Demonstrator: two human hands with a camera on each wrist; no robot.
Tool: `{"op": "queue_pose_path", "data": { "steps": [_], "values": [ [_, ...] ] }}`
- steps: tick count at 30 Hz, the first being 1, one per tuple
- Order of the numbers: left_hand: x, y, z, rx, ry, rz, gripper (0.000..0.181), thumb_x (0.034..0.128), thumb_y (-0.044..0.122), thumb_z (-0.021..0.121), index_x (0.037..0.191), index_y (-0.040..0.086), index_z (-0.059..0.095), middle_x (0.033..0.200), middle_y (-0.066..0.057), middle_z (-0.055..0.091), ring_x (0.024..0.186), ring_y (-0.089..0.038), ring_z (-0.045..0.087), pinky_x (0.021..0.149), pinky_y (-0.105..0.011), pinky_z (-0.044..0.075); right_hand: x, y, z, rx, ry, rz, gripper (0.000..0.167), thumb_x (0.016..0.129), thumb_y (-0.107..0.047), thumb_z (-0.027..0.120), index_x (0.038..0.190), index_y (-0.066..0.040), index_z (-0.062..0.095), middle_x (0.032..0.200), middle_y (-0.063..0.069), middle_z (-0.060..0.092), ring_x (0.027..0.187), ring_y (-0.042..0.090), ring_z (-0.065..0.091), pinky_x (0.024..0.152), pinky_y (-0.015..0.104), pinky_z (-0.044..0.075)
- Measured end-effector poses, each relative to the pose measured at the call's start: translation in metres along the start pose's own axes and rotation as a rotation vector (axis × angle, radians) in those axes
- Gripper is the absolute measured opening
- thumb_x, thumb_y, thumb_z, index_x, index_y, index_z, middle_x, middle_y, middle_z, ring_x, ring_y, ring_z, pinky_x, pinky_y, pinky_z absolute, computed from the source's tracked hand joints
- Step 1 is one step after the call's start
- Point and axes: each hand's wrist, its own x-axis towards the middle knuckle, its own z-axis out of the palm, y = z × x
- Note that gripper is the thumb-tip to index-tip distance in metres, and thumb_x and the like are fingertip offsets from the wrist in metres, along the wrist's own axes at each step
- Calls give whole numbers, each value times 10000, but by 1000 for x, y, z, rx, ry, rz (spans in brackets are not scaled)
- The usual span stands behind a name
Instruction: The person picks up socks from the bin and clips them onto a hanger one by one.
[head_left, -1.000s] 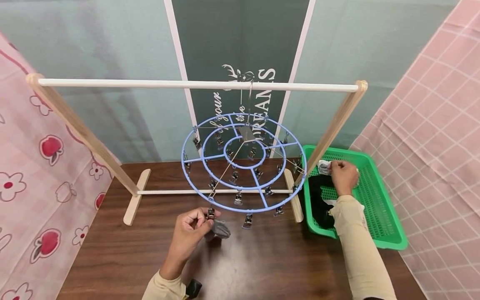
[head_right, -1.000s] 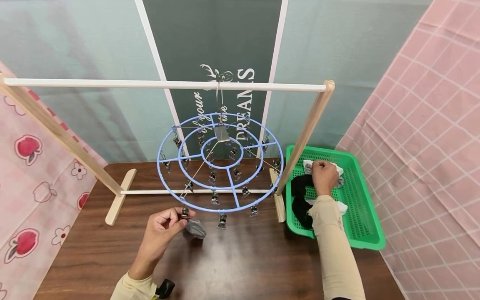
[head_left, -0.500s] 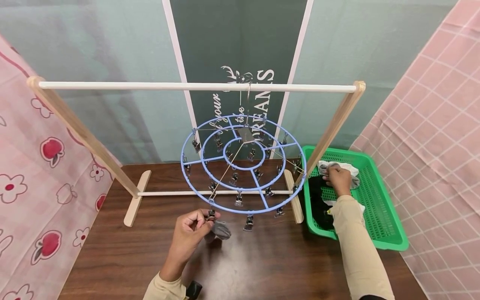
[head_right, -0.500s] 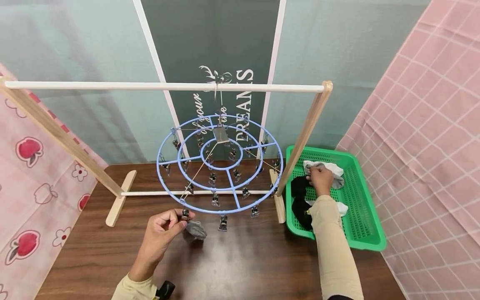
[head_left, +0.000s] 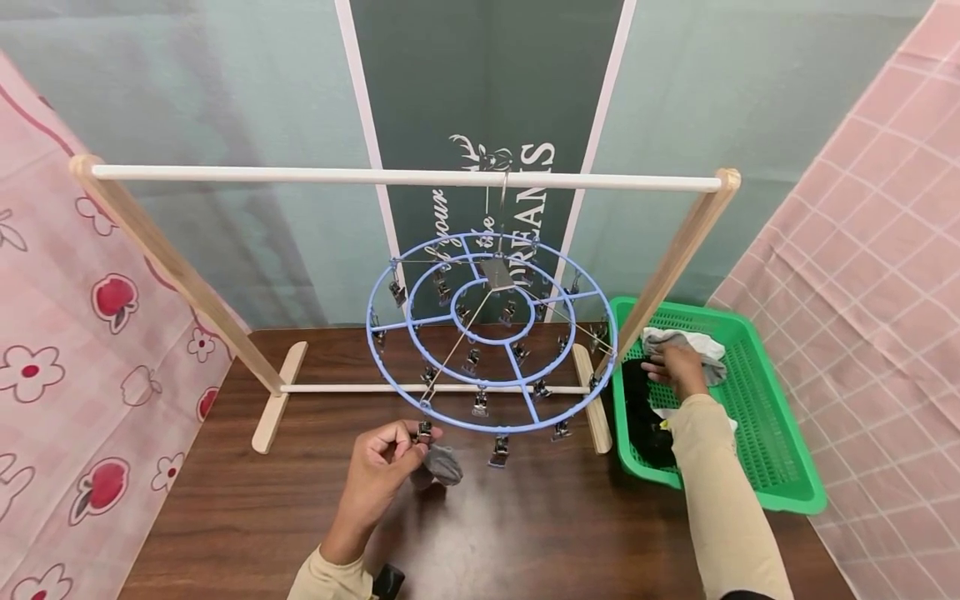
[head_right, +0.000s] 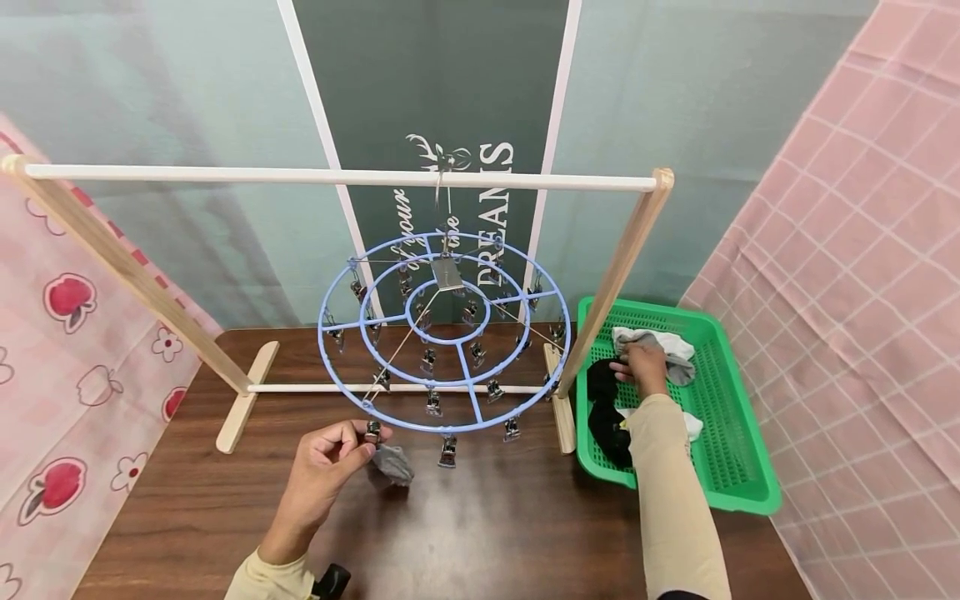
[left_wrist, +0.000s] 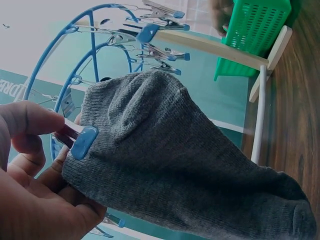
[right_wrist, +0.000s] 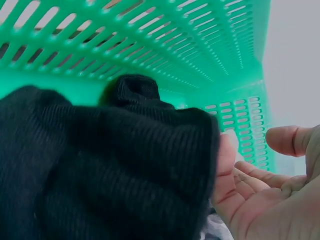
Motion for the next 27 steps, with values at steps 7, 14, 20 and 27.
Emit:
{"op": "queue_pose_path", "data": {
  "steps": [7,14,20,27],
  "values": [
    [1,-1,0,-13,9,-6,381,809,-199,549,633,18,289,928,-353,631,894,-213,683,715,-190,510,11,1,-1,28,-51,65,599,1045,-259,329,1537,-53,56,1551,253,164,975,142,653,899,307,511],
    [1,-3,-1,-14,2,24,374,814,-199,556,658,13,291,934,-254,671,909,-206,678,729,-205,520,17,1,2,17,-131,81,605,1050,-250,317,1538,-69,8,1570,242,67,1242,281,513,973,346,466],
    [2,-6,-3,-14,-36,86,326,816,-216,555,699,5,346,974,-126,698,931,-173,664,749,-193,502,18,1,4,28,-243,63,603,1054,-195,269,1526,-86,-90,1575,230,-66,1372,378,310,1031,395,413],
    [2,-6,-5,81,-79,186,208,815,-233,546,806,-51,646,1008,-163,689,976,-243,656,868,-238,500,18,7,3,-18,-149,82,584,1035,-209,356,1532,-30,104,1583,200,64,1295,290,443,970,348,469]
  ]
}}
